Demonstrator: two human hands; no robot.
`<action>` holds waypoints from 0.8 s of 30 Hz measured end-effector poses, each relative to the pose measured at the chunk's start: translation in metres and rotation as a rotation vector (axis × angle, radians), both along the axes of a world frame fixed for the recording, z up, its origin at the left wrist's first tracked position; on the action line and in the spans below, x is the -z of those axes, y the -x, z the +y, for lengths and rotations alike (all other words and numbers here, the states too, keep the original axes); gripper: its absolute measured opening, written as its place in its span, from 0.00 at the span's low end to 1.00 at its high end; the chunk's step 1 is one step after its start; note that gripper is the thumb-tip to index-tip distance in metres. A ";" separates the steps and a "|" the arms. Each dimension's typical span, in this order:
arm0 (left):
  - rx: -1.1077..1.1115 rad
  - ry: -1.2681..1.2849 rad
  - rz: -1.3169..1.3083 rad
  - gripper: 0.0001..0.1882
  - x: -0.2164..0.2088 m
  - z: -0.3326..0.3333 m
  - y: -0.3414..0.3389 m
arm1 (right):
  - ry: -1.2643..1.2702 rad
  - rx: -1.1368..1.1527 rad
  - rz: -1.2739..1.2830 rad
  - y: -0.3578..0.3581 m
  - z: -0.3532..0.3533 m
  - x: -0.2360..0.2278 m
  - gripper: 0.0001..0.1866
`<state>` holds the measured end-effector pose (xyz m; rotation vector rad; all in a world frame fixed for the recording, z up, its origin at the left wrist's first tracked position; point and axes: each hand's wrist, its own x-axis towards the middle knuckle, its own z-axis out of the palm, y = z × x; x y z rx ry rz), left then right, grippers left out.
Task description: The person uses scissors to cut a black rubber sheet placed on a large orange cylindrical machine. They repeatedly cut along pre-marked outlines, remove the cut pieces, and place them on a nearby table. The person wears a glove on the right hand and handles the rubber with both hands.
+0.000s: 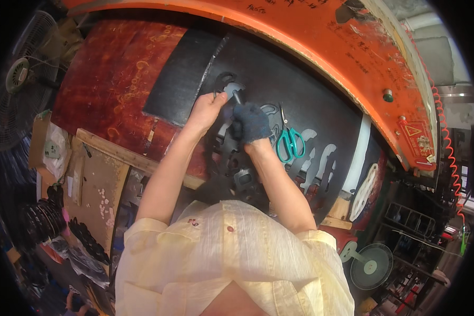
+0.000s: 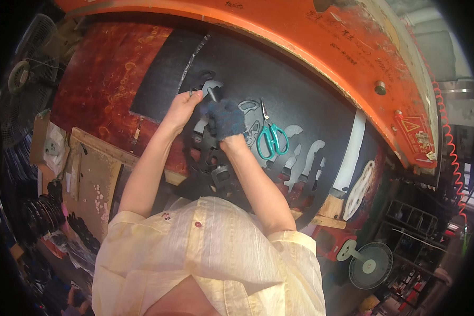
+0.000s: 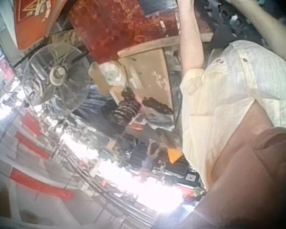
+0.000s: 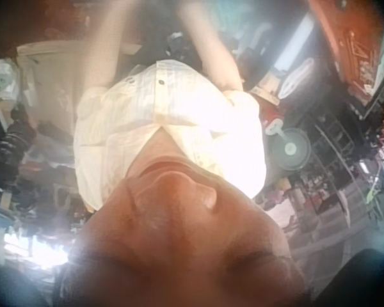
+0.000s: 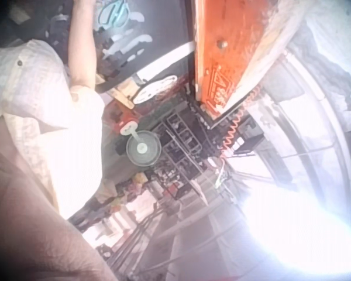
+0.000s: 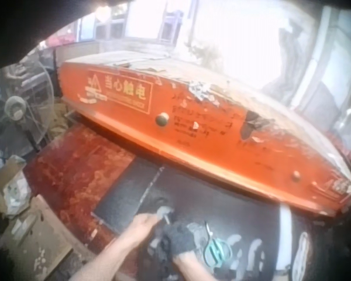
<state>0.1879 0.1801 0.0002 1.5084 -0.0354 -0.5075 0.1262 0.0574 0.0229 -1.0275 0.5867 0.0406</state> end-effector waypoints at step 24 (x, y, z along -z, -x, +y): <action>0.129 0.110 0.009 0.11 -0.027 0.030 0.019 | 0.529 -0.233 -0.061 0.033 -0.035 -0.025 0.09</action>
